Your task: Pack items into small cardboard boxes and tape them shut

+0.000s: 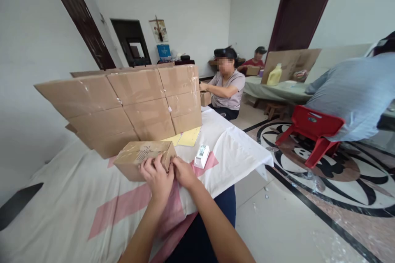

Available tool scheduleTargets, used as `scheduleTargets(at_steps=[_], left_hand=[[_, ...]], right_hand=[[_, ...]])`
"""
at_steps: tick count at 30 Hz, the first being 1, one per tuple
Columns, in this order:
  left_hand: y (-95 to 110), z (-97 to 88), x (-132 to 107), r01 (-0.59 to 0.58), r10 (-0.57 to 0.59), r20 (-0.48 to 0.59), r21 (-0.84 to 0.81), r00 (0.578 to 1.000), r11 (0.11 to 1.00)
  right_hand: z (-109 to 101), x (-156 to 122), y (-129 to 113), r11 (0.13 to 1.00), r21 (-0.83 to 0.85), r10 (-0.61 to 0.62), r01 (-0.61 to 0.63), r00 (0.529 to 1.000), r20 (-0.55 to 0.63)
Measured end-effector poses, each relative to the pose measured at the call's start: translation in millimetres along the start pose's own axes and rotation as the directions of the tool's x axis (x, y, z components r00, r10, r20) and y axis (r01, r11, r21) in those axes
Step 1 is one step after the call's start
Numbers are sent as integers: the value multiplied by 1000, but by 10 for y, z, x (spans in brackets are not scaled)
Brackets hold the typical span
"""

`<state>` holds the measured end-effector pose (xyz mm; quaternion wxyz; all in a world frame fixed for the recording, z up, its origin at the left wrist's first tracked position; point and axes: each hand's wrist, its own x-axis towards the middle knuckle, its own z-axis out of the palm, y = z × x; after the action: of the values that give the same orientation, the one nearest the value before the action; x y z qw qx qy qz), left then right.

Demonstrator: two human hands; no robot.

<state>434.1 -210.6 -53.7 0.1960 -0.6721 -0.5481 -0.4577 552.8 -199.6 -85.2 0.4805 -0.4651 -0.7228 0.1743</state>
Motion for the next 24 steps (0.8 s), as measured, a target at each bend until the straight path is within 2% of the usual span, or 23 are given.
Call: scheduleTargets(at_steps=[6, 12, 17, 24], left_hand=[[-22, 54, -18, -50, 45, -83, -61, 996, 997], [-86, -53, -29, -45, 44, -11, -128, 999, 991], [-261, -99, -62, -115, 106, -50, -206, 993, 972], [-360, -126, -71, -153, 138, -80, -222, 987, 963]], right_hand=[[7, -27, 11, 999, -31, -10, 9, 1000, -29], [9, -70, -21, 1000, -10, -21, 20, 1000, -19], [1, -70, -130, 994, -98, -38, 38, 999, 10], [1, -94, -182, 998, -54, -36, 37, 999, 25]])
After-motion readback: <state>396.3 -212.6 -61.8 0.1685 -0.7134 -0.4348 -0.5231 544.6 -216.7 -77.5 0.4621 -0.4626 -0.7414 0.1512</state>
